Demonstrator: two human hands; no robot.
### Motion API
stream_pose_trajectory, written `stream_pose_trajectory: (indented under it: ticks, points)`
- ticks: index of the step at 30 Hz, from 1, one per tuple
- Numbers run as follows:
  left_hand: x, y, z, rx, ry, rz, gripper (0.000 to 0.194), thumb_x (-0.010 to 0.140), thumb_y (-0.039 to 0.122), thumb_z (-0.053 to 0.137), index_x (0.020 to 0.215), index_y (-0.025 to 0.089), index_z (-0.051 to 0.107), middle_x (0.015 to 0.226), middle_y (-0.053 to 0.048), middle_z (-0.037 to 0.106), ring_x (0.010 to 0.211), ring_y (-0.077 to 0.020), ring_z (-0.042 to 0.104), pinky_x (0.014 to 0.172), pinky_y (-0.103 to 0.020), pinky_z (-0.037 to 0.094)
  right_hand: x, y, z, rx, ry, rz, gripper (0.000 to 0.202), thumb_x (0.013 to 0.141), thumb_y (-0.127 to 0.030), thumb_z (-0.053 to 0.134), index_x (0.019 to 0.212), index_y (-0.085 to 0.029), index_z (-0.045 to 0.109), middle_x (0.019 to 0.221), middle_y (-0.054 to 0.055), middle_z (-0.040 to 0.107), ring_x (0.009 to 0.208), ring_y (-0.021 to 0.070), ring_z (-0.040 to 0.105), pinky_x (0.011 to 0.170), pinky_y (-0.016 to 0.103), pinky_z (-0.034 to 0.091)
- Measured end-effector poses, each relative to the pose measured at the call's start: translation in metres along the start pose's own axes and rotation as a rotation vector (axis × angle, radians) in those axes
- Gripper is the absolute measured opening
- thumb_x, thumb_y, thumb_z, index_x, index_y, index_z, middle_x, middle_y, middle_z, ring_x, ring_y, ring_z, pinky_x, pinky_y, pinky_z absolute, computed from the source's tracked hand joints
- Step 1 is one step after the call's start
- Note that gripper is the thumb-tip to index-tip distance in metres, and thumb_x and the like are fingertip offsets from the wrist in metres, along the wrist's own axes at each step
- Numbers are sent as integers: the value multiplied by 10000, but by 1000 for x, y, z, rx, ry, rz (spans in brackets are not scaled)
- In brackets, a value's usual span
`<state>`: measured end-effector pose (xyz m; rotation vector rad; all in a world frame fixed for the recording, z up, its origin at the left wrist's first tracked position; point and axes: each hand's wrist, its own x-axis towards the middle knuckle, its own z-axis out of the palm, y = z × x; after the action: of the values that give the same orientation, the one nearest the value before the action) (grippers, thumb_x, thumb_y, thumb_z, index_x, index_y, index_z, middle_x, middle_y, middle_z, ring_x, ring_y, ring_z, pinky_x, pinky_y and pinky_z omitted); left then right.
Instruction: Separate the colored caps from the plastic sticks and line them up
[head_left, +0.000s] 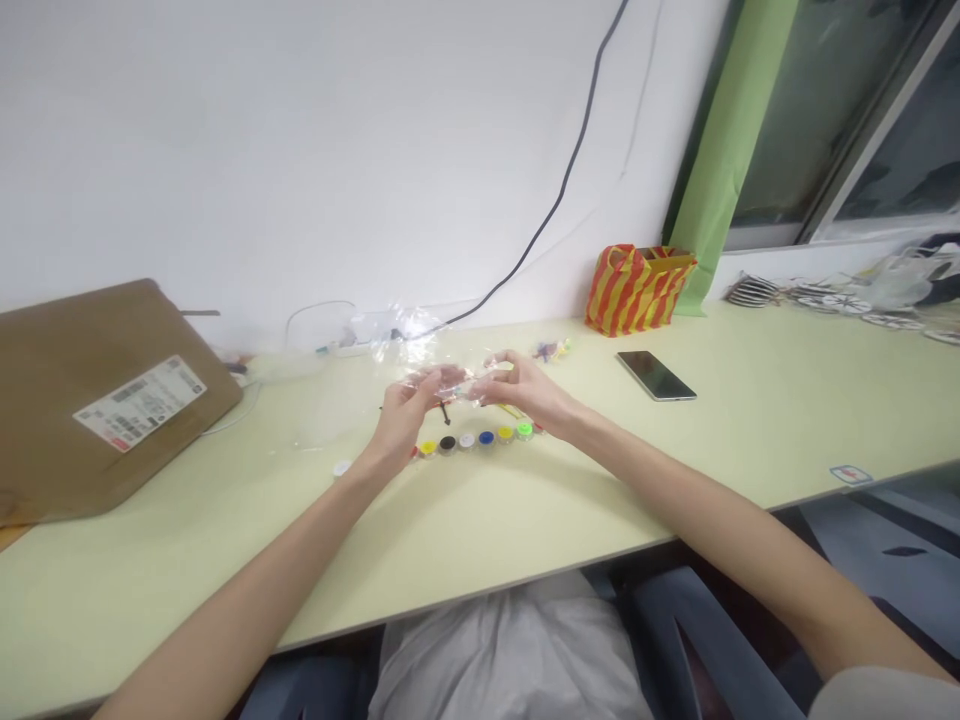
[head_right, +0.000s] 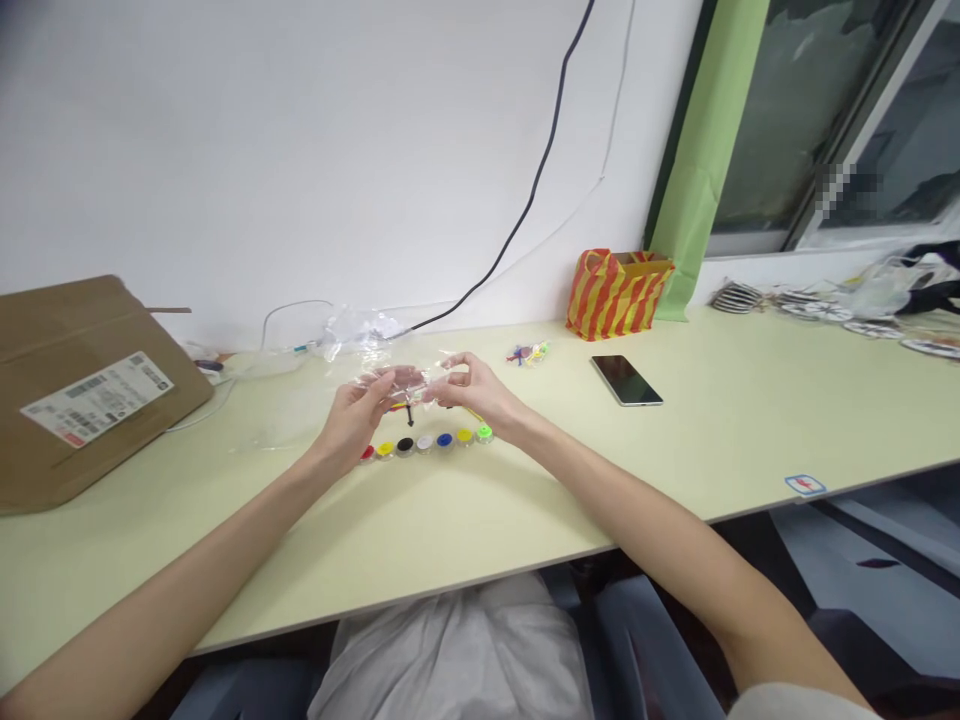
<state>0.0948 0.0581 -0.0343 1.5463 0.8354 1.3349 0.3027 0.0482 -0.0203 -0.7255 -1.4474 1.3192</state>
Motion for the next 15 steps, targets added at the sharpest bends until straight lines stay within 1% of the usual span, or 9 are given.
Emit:
stream_pose_trajectory:
  ticks: [1, 2, 4, 6, 7, 10, 12, 15]
  points:
    - [1, -1, -3, -1, 10, -3, 462, 905, 548, 689, 1131, 153, 762, 1232, -164, 736, 1225, -328, 658, 1055, -459, 510, 0, -1, -1, -5, 14, 0, 418, 769, -371, 820, 1044, -222, 544, 871, 41, 765, 859, 197, 716, 861, 371, 542]
    - [2, -1, -5, 5, 10, -6, 447, 902, 541, 694, 1097, 146, 771, 1204, -165, 747, 1206, -328, 669, 1043, -455, 517, 2, -2, -3, -19, 35, -3, 371, 793, -397, 793, 1028, -209, 576, 854, 46, 762, 838, 193, 713, 868, 372, 541]
    - [2, -2, -7, 16, -9, -10, 422, 902, 526, 700, 1064, 144, 778, 1166, -162, 761, 1176, -322, 686, 1030, -448, 525, 5, -2, -9, -68, 79, -19, 280, 831, -438, 735, 883, -182, 635, 812, 57, 747, 798, 182, 701, 870, 360, 537]
    - [1, -1, -6, 21, -37, -10, 412, 908, 518, 695, 1061, 144, 778, 1147, -157, 768, 1147, -314, 700, 1031, -446, 526, 9, 0, -16, -115, 121, -30, 290, 849, -436, 691, 733, -174, 643, 773, 58, 728, 772, 168, 681, 852, 335, 531]
    - [0, 0, -5, 21, -49, -12, 413, 909, 518, 695, 1064, 144, 776, 1142, -154, 770, 1133, -310, 707, 1034, -447, 525, 10, 2, -19, -132, 145, -31, 295, 852, -423, 675, 698, -174, 645, 760, 54, 720, 763, 162, 669, 835, 322, 527]
    - [-2, 3, 0, 30, -63, -12, 430, 903, 526, 700, 1076, 139, 770, 1143, -156, 770, 1098, -305, 719, 1036, -451, 527, 11, 5, -24, -150, 194, -14, 261, 845, -385, 656, 687, -177, 670, 751, 41, 709, 760, 158, 650, 791, 299, 512]
    - [-2, 3, 1, 29, -51, -12, 441, 900, 530, 702, 1094, 140, 767, 1141, -160, 770, 1090, -307, 722, 1013, -447, 538, 10, 5, -23, -166, 189, -15, 262, 840, -383, 658, 685, -173, 688, 764, 48, 712, 788, 168, 653, 787, 299, 505]
    - [4, 6, -5, 2, 10, 32, 416, 885, 520, 718, 1053, 143, 773, 1097, -158, 777, 1057, -298, 731, 947, -413, 561, 10, 4, -22, -218, 157, -18, 260, 850, -390, 654, 754, -165, 743, 835, 75, 742, 864, 194, 666, 800, 306, 498]
